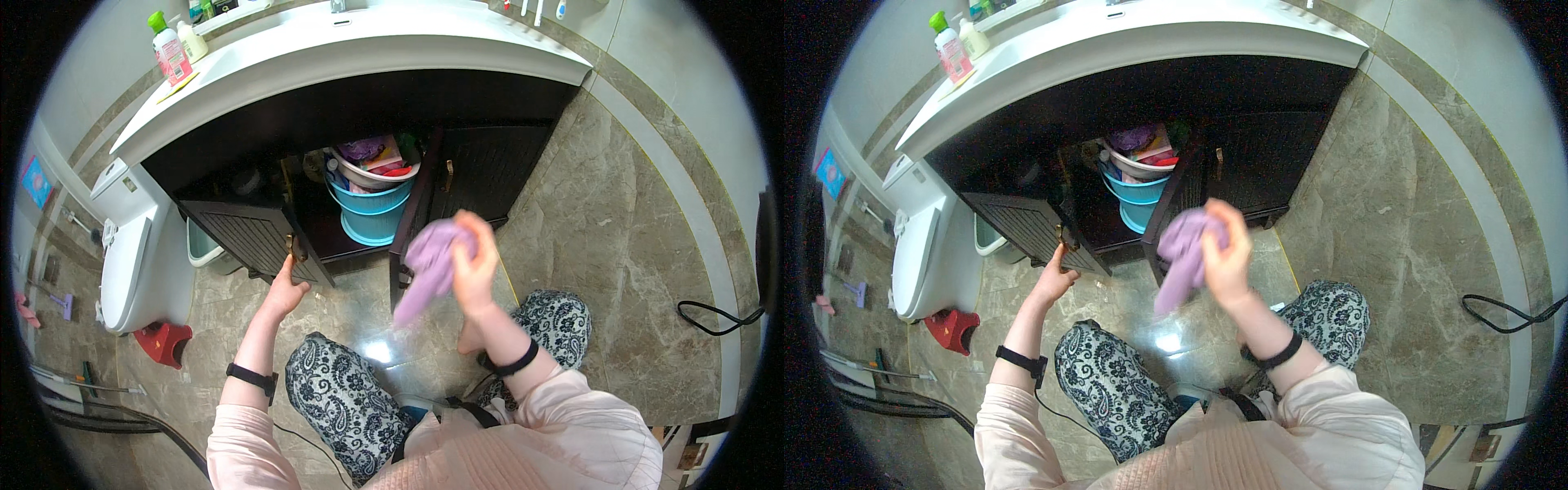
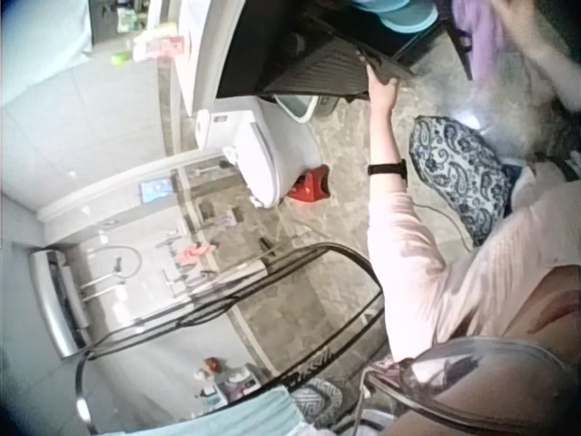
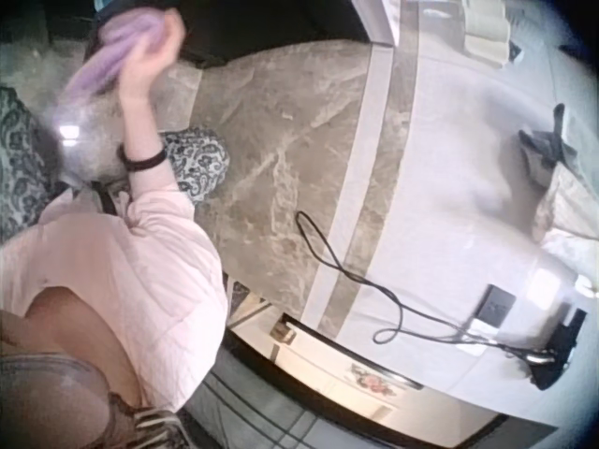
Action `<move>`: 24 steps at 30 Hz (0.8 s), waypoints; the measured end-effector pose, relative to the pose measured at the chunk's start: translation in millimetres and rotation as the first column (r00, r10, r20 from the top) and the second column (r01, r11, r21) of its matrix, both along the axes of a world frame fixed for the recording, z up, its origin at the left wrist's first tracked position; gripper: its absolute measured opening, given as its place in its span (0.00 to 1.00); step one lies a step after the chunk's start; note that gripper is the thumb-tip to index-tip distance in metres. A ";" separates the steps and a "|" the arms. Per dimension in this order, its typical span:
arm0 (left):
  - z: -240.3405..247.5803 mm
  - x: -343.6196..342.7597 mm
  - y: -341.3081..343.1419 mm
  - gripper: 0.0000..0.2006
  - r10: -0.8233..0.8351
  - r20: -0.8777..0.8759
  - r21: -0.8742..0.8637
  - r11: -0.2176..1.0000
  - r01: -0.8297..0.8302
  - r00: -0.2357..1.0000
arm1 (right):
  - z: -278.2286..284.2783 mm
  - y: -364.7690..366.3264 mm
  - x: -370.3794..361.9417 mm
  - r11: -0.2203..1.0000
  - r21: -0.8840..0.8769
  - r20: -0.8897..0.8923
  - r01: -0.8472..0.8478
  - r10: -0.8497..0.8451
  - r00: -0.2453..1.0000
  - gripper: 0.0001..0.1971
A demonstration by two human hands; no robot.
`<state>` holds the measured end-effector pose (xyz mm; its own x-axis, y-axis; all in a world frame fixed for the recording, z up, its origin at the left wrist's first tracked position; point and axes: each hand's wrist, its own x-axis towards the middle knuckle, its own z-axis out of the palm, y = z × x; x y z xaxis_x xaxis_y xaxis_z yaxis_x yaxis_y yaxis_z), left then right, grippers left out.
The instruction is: The person wipes the inside and outside panels of a bathroom vanity cabinet door with a cloth, and then organizes cleaning supplies and containers inside a small basket.
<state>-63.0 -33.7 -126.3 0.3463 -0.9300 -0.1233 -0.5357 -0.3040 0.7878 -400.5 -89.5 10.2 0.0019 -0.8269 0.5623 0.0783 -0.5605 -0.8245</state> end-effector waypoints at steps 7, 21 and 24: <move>28.4 -25.5 -14.3 0.41 0.003 -0.110 0.039 0.999 0.002 0.994 | 21.9 -72.7 44.0 0.816 -0.490 -0.649 -0.307 -0.107 0.753 0.11; 38.6 -31.9 -36.1 0.44 -0.032 -0.170 0.035 0.999 0.039 0.985 | -22.0 -174.3 89.5 0.886 -0.305 -0.157 0.349 -0.408 0.899 0.15; 12.6 -7.1 -47.8 0.44 -0.046 -0.068 -0.014 0.999 0.045 0.997 | -43.1 -126.1 146.1 0.839 -0.516 -0.323 0.171 -0.376 0.868 0.17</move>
<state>-70.1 -81.5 -113.7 0.2950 -0.9462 -0.1331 -0.4937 -0.2702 0.8266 -254.5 -215.6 -32.9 0.1219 -0.4735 0.8723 -0.4115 -0.8239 -0.3897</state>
